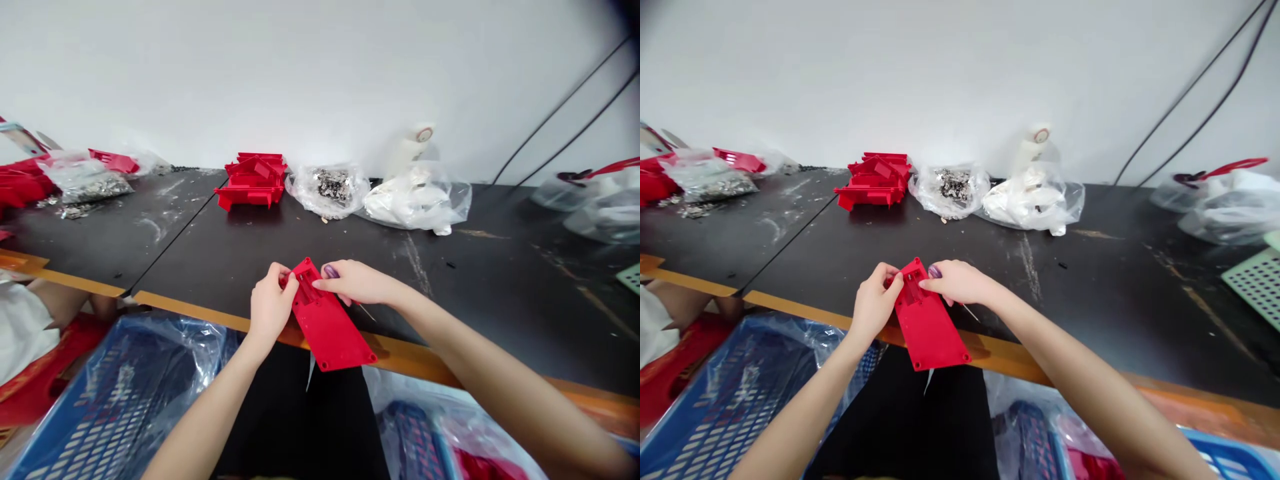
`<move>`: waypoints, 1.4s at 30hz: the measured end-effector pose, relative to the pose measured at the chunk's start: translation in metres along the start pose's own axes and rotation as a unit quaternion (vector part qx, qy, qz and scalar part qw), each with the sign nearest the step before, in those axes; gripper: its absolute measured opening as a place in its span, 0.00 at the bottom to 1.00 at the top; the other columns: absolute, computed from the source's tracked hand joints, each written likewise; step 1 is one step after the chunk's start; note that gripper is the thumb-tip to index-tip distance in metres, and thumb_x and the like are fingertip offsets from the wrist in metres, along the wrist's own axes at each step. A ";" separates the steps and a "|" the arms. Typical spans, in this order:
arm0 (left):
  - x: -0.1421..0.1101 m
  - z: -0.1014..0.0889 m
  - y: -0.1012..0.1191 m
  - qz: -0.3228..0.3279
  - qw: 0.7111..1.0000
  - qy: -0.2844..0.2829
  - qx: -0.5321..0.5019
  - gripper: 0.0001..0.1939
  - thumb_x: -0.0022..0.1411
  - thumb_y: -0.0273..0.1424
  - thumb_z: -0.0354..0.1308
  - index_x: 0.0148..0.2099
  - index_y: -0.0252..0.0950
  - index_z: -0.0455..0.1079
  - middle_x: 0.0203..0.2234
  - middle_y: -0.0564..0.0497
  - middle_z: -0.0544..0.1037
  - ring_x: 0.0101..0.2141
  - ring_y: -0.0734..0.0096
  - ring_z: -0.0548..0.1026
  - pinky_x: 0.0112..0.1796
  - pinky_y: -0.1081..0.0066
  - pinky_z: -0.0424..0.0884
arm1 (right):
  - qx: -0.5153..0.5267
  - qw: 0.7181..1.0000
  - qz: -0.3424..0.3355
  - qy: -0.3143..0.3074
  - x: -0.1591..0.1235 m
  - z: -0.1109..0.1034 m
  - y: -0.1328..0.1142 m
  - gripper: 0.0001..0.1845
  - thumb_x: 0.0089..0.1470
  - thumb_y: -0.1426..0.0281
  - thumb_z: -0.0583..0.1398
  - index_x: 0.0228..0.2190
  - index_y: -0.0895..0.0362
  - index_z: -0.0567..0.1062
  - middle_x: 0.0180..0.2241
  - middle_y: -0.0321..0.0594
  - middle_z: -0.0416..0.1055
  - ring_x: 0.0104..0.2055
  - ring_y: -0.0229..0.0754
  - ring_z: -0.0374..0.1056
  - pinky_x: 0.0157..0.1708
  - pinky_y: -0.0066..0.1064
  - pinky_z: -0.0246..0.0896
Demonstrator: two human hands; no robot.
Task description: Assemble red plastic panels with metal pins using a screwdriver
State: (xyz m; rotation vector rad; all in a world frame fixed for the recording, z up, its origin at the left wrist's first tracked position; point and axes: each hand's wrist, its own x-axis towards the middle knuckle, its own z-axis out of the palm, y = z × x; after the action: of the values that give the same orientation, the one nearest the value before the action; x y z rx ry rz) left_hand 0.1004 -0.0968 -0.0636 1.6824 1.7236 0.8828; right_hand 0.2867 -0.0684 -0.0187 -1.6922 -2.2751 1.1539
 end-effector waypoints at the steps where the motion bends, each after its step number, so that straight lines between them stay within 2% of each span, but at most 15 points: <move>1: -0.001 0.002 -0.001 0.005 1.000 0.006 -0.020 0.06 0.63 0.35 0.51 0.38 0.40 0.67 0.33 0.52 0.79 0.33 0.63 0.76 0.35 0.67 0.65 | 0.004 1.000 -0.002 0.005 -0.002 0.001 -0.001 0.19 0.57 0.56 0.55 0.21 0.55 0.61 0.15 0.33 0.68 0.19 0.37 0.64 0.26 0.28 0.54; 6: -0.005 0.011 -0.007 0.000 0.993 0.028 -0.119 0.06 0.59 0.33 0.54 0.39 0.39 0.67 0.31 0.53 0.78 0.30 0.68 0.75 0.33 0.70 0.68 | 0.027 0.999 -0.010 0.033 -0.012 0.003 -0.004 0.17 0.57 0.58 0.54 0.22 0.55 0.62 0.15 0.32 0.67 0.20 0.36 0.64 0.26 0.28 0.55; 11: -0.006 0.017 -0.003 -0.006 0.978 0.051 -0.200 0.07 0.59 0.34 0.53 0.37 0.36 0.67 0.29 0.52 0.76 0.28 0.72 0.73 0.31 0.72 0.69 | 0.029 0.997 -0.016 0.067 -0.022 0.005 -0.009 0.17 0.58 0.59 0.54 0.22 0.55 0.63 0.15 0.32 0.68 0.21 0.37 0.65 0.26 0.28 0.54; 15: -0.007 0.011 0.005 0.018 0.972 0.045 -0.230 0.09 0.58 0.35 0.56 0.38 0.35 0.68 0.29 0.52 0.76 0.26 0.73 0.72 0.30 0.73 0.69 | 0.044 0.994 -0.030 0.097 -0.033 0.005 -0.013 0.16 0.58 0.60 0.53 0.22 0.55 0.62 0.15 0.31 0.67 0.21 0.36 0.65 0.26 0.28 0.54; 20: -0.009 -0.005 0.019 0.059 0.973 0.034 -0.221 0.07 0.57 0.34 0.58 0.38 0.36 0.69 0.25 0.56 0.74 0.23 0.76 0.68 0.26 0.75 0.66 | 0.101 0.985 -0.052 0.131 -0.052 0.005 -0.018 0.16 0.60 0.60 0.54 0.24 0.55 0.63 0.15 0.29 0.66 0.19 0.34 0.63 0.24 0.26 0.54; 23: -0.008 -0.014 0.028 0.113 0.972 0.033 -0.205 0.05 0.58 0.32 0.58 0.37 0.37 0.69 0.26 0.57 0.74 0.23 0.77 0.68 0.26 0.76 0.66 | 0.131 0.977 -0.078 0.147 -0.062 0.006 -0.020 0.16 0.60 0.60 0.54 0.24 0.55 0.63 0.15 0.28 0.65 0.18 0.33 0.62 0.23 0.25 0.54; 28: -0.003 -0.026 0.042 0.265 0.948 0.065 -0.163 0.03 0.56 0.28 0.56 0.35 0.37 0.71 0.26 0.55 0.76 0.25 0.76 0.72 0.28 0.76 0.69 | 0.161 0.962 -0.113 0.187 -0.070 0.009 -0.021 0.16 0.61 0.60 0.55 0.25 0.55 0.65 0.16 0.28 0.63 0.18 0.33 0.61 0.24 0.25 0.54; 30: -0.001 -0.029 0.047 0.333 0.929 0.088 -0.133 0.04 0.55 0.25 0.56 0.34 0.37 0.72 0.25 0.55 0.76 0.25 0.76 0.72 0.28 0.76 0.70 | 0.168 0.956 -0.129 0.202 -0.072 0.011 -0.018 0.16 0.61 0.60 0.55 0.25 0.56 0.67 0.17 0.29 0.63 0.19 0.33 0.62 0.25 0.26 0.55; 32: 0.001 -0.031 0.051 0.414 0.897 0.118 -0.099 0.05 0.55 0.24 0.57 0.34 0.37 0.73 0.25 0.55 0.76 0.24 0.76 0.72 0.28 0.76 0.71 | 0.171 0.951 -0.145 0.212 -0.072 0.013 -0.012 0.17 0.61 0.60 0.55 0.25 0.56 0.69 0.18 0.31 0.65 0.20 0.33 0.63 0.26 0.26 0.56; 35: 0.003 -0.032 0.052 0.540 0.823 0.167 -0.053 0.07 0.54 0.22 0.59 0.35 0.38 0.73 0.23 0.56 0.77 0.22 0.78 0.73 0.26 0.78 0.71 | 0.177 0.945 -0.178 0.208 -0.073 0.015 0.007 0.17 0.58 0.56 0.58 0.27 0.57 0.71 0.21 0.33 0.67 0.22 0.34 0.62 0.25 0.27 0.55; 37: 0.003 -0.033 0.050 0.608 0.771 0.190 -0.018 0.08 0.53 0.21 0.60 0.36 0.39 0.73 0.21 0.57 0.77 0.21 0.79 0.74 0.26 0.80 0.73 | 0.223 0.927 -0.216 0.210 -0.074 0.016 0.025 0.21 0.58 0.52 0.57 0.28 0.57 0.73 0.23 0.36 0.70 0.24 0.36 0.63 0.24 0.27 0.55; 39: 0.003 -0.035 0.047 0.665 0.726 0.177 0.013 0.08 0.55 0.22 0.60 0.36 0.41 0.74 0.21 0.58 0.78 0.22 0.77 0.77 0.30 0.78 0.77 | 0.309 0.894 -0.219 0.241 -0.075 0.016 0.043 0.23 0.59 0.52 0.54 0.29 0.58 0.76 0.27 0.40 0.73 0.25 0.37 0.65 0.24 0.29 0.58; 41: 0.004 -0.036 0.044 0.703 0.700 0.121 0.028 0.07 0.57 0.25 0.61 0.37 0.43 0.75 0.23 0.59 0.79 0.24 0.76 0.79 0.36 0.77 0.79 | 0.397 0.858 -0.159 0.284 -0.077 0.016 0.059 0.17 0.58 0.57 0.57 0.33 0.57 0.78 0.34 0.42 0.77 0.26 0.38 0.68 0.27 0.30 0.64; 42: 0.005 -0.037 0.043 0.710 0.699 0.084 0.029 0.07 0.58 0.26 0.62 0.37 0.44 0.76 0.23 0.59 0.79 0.24 0.76 0.79 0.38 0.77 0.80 | 0.425 0.847 -0.118 0.296 -0.078 0.016 0.065 0.14 0.56 0.59 0.59 0.35 0.56 0.78 0.38 0.43 0.77 0.28 0.38 0.70 0.29 0.31 0.67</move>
State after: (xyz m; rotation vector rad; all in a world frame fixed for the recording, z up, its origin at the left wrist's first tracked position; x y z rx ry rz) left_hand 0.0979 -0.0944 -0.0073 2.9639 0.1254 1.5738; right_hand 0.3603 -0.1360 -0.0416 -1.1334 -1.2456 1.1111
